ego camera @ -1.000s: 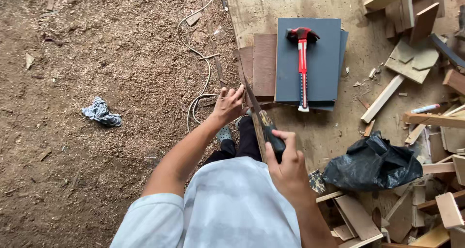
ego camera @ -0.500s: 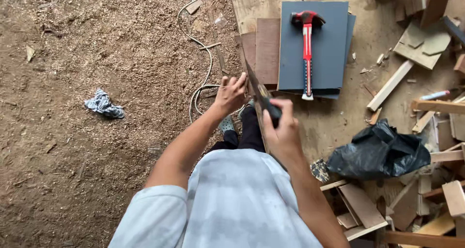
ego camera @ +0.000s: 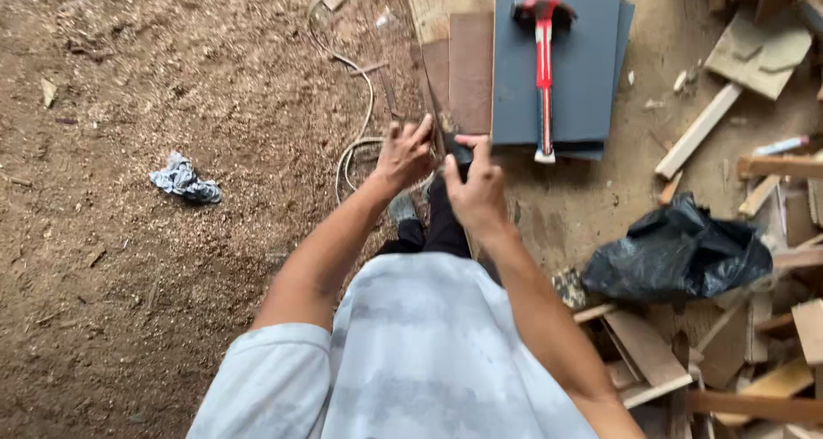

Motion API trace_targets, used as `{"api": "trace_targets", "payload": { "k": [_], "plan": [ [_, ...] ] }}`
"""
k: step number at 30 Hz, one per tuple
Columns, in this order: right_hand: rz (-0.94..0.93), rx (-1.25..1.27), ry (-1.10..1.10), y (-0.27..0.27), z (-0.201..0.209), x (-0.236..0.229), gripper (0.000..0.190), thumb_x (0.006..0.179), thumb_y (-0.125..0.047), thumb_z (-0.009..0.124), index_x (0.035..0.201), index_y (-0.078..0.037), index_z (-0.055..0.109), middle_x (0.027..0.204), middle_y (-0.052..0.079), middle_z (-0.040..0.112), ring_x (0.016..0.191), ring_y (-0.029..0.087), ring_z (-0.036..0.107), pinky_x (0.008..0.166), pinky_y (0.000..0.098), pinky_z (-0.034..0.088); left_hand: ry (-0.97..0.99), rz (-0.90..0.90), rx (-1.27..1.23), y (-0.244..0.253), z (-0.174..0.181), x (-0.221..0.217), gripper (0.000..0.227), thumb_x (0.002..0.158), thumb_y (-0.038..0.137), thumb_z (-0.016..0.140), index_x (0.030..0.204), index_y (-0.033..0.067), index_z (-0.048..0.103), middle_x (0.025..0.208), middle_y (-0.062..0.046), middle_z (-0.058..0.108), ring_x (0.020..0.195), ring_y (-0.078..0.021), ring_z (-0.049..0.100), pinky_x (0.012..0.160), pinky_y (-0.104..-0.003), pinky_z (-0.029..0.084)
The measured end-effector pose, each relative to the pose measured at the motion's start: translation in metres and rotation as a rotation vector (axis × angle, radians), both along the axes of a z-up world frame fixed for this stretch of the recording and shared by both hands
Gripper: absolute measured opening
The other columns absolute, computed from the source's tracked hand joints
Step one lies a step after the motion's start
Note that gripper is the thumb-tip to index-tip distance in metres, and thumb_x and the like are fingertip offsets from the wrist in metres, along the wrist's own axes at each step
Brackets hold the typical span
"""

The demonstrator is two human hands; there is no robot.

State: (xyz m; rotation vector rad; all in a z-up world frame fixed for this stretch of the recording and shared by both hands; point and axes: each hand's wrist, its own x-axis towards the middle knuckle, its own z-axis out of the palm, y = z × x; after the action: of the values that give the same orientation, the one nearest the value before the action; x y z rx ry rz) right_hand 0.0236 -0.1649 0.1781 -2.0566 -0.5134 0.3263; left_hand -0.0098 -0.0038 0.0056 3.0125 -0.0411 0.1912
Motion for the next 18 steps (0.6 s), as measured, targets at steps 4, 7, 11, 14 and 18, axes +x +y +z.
{"api": "trace_targets", "payload": {
  "k": [4,7,11,14,18],
  "plan": [
    [0.059,-0.071,-0.025,-0.051,0.061,-0.025,0.031,0.100,-0.016,0.065,0.126,-0.003,0.053,0.088,0.020,0.072,0.078,0.028,0.075,0.066,0.0383,0.056,0.003,0.007,-0.023,0.005,0.004,-0.007,0.063,0.080,0.052,0.075,0.121,0.0041,0.068,0.144,-0.013,0.057,0.103,-0.0222,0.065,0.093,-0.044,0.041],
    [0.040,-0.111,0.116,-0.081,0.105,-0.045,0.032,0.098,-0.018,0.065,0.124,-0.004,0.052,0.088,0.018,0.074,0.078,0.026,0.077,0.066,0.0369,0.058,0.072,-0.011,-0.054,-0.004,0.001,-0.005,0.073,0.086,0.052,0.075,0.135,-0.0006,0.065,0.147,-0.019,0.053,0.072,-0.0215,0.068,0.073,-0.038,0.048],
    [0.053,-0.075,-0.041,-0.050,0.089,-0.031,0.029,0.102,-0.012,0.064,0.126,-0.001,0.052,0.102,0.023,0.073,0.091,0.031,0.076,0.074,0.0380,0.058,0.049,-0.012,-0.089,0.003,-0.001,-0.003,0.070,0.086,0.052,0.075,0.132,-0.0001,0.066,0.148,-0.020,0.052,0.058,-0.0196,0.069,0.058,-0.034,0.051],
    [-0.029,0.004,0.040,-0.006,0.030,0.002,0.029,0.102,-0.013,0.064,0.125,-0.001,0.051,0.098,0.021,0.074,0.084,0.028,0.077,0.069,0.0369,0.059,0.091,-0.021,-0.094,-0.005,-0.003,-0.006,0.067,0.086,0.052,0.075,0.128,0.0004,0.067,0.149,-0.020,0.053,0.060,-0.0201,0.071,0.057,-0.034,0.054],
    [0.026,0.066,0.004,0.002,-0.012,0.008,0.030,0.102,-0.012,0.064,0.127,-0.001,0.050,0.100,0.022,0.073,0.089,0.029,0.078,0.072,0.0383,0.060,0.127,-0.010,-0.091,0.002,0.002,0.000,0.064,0.086,0.051,0.076,0.125,0.0010,0.068,0.149,-0.020,0.052,0.061,-0.0218,0.072,0.058,-0.035,0.055]
  ]
}}
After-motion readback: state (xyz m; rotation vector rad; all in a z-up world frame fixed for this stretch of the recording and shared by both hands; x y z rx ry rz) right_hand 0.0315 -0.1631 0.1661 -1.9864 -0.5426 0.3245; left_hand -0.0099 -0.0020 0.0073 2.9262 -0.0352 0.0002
